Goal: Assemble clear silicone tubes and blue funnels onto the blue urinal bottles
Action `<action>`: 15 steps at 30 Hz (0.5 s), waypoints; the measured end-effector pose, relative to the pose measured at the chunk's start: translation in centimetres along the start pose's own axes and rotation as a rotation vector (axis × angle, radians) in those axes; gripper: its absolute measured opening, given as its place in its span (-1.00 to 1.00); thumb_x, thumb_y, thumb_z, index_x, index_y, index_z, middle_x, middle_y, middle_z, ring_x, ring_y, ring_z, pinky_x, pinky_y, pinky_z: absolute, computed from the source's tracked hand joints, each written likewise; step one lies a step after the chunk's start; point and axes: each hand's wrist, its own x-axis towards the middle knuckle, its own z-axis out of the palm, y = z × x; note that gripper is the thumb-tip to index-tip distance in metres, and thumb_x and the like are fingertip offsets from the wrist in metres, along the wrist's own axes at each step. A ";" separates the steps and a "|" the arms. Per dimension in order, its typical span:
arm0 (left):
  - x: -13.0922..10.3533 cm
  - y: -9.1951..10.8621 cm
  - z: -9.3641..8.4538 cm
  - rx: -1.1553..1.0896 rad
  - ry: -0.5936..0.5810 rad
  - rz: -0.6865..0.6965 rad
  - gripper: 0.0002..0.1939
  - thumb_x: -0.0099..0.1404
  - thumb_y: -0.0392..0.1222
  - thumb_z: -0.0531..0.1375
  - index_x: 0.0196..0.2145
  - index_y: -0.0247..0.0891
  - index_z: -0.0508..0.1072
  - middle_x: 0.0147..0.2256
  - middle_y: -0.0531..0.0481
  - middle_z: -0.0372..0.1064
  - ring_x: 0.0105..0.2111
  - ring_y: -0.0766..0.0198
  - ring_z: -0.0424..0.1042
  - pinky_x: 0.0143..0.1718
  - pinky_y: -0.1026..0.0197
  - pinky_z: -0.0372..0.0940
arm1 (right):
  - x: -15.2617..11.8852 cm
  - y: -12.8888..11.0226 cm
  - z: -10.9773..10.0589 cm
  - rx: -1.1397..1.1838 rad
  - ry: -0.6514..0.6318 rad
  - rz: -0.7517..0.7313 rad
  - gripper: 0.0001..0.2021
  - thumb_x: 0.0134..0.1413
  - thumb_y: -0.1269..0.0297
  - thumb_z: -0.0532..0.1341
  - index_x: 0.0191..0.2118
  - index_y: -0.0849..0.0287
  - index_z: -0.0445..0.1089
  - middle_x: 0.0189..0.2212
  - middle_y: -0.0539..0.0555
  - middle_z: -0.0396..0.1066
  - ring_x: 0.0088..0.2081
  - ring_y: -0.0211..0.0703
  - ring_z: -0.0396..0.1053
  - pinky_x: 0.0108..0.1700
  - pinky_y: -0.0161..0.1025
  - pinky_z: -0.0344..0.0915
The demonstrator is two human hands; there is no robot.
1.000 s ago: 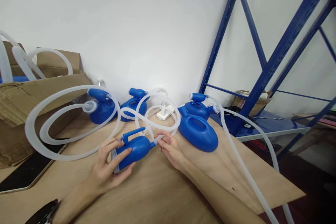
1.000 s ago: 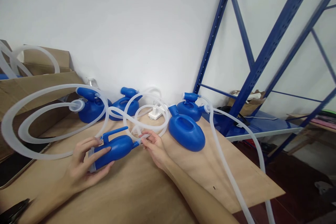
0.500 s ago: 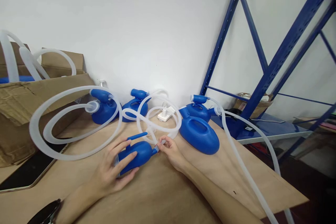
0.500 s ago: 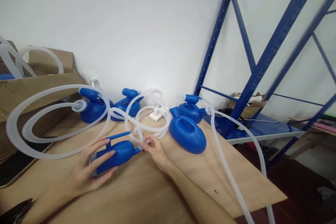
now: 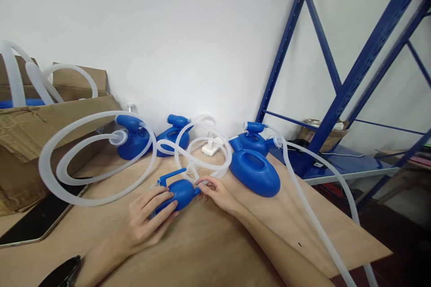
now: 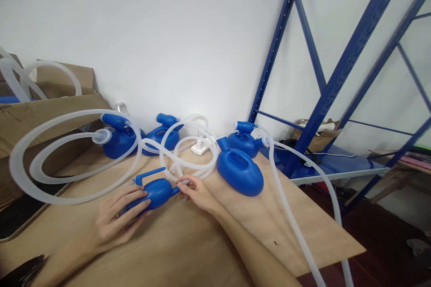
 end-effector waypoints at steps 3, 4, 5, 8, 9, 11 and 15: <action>0.2 0.0 -0.1 -0.001 -0.006 0.001 -0.77 0.24 -0.43 0.35 -0.13 -0.32 0.56 -0.17 -0.17 0.54 -0.09 0.03 0.52 -0.11 0.03 0.51 | -0.1 -0.3 -0.6 0.037 -0.065 -0.024 -0.55 0.13 -0.12 0.35 -0.07 0.15 0.47 -0.37 0.04 0.53 -0.31 -0.16 0.50 -0.30 -0.27 0.36; 0.2 0.0 -0.1 0.000 -0.001 -0.001 -0.77 0.24 -0.43 0.35 -0.13 -0.32 0.56 -0.17 -0.18 0.54 -0.09 0.03 0.52 -0.10 0.02 0.51 | -0.1 -0.2 -0.7 0.066 -0.083 -0.025 -0.57 0.13 -0.10 0.36 -0.07 0.15 0.46 -0.35 0.05 0.54 -0.30 -0.15 0.51 -0.31 -0.27 0.37; 0.3 0.1 -0.1 0.001 0.005 -0.005 -0.77 0.24 -0.44 0.35 -0.13 -0.33 0.56 -0.17 -0.18 0.54 -0.09 0.03 0.52 -0.10 0.02 0.50 | 0.0 -0.1 -0.8 0.096 -0.093 -0.024 -0.58 0.12 -0.08 0.37 -0.08 0.15 0.45 -0.35 0.05 0.55 -0.31 -0.15 0.52 -0.31 -0.28 0.37; 0.3 0.4 -0.2 0.014 0.021 0.011 -0.79 0.23 -0.44 0.35 -0.15 -0.34 0.57 -0.20 -0.19 0.55 -0.11 0.01 0.54 -0.11 0.01 0.50 | 0.1 0.4 -0.6 0.168 -0.080 -0.020 -0.58 0.06 -0.05 0.43 -0.13 0.16 0.44 -0.39 0.03 0.56 -0.35 -0.19 0.52 -0.34 -0.31 0.35; 0.2 0.5 -0.2 0.028 0.023 0.028 -0.79 0.23 -0.44 0.35 -0.16 -0.33 0.58 -0.21 -0.18 0.55 -0.11 0.01 0.54 -0.12 0.00 0.50 | 0.1 0.6 -0.4 0.186 -0.070 -0.023 -0.58 0.03 -0.05 0.44 -0.15 0.16 0.44 -0.40 0.03 0.56 -0.36 -0.20 0.52 -0.33 -0.31 0.35; -0.1 0.7 -0.4 0.068 0.022 0.065 -0.81 0.23 -0.43 0.33 -0.18 -0.28 0.59 -0.23 -0.14 0.56 -0.12 0.02 0.55 -0.12 -0.01 0.49 | 0.0 0.9 0.0 0.208 -0.056 -0.030 -0.56 0.00 -0.06 0.46 -0.17 0.16 0.45 -0.40 0.02 0.57 -0.37 -0.21 0.53 -0.28 -0.29 0.38; -0.9 1.1 -0.8 0.120 0.027 0.153 -0.82 0.23 -0.42 0.34 -0.23 -0.20 0.62 -0.26 -0.06 0.58 -0.12 0.06 0.56 -0.02 -0.07 0.47 | -0.4 1.0 0.9 0.201 -0.065 -0.043 -0.57 -0.03 -0.05 0.48 -0.20 0.17 0.47 -0.42 0.02 0.59 -0.39 -0.21 0.55 -0.23 -0.26 0.43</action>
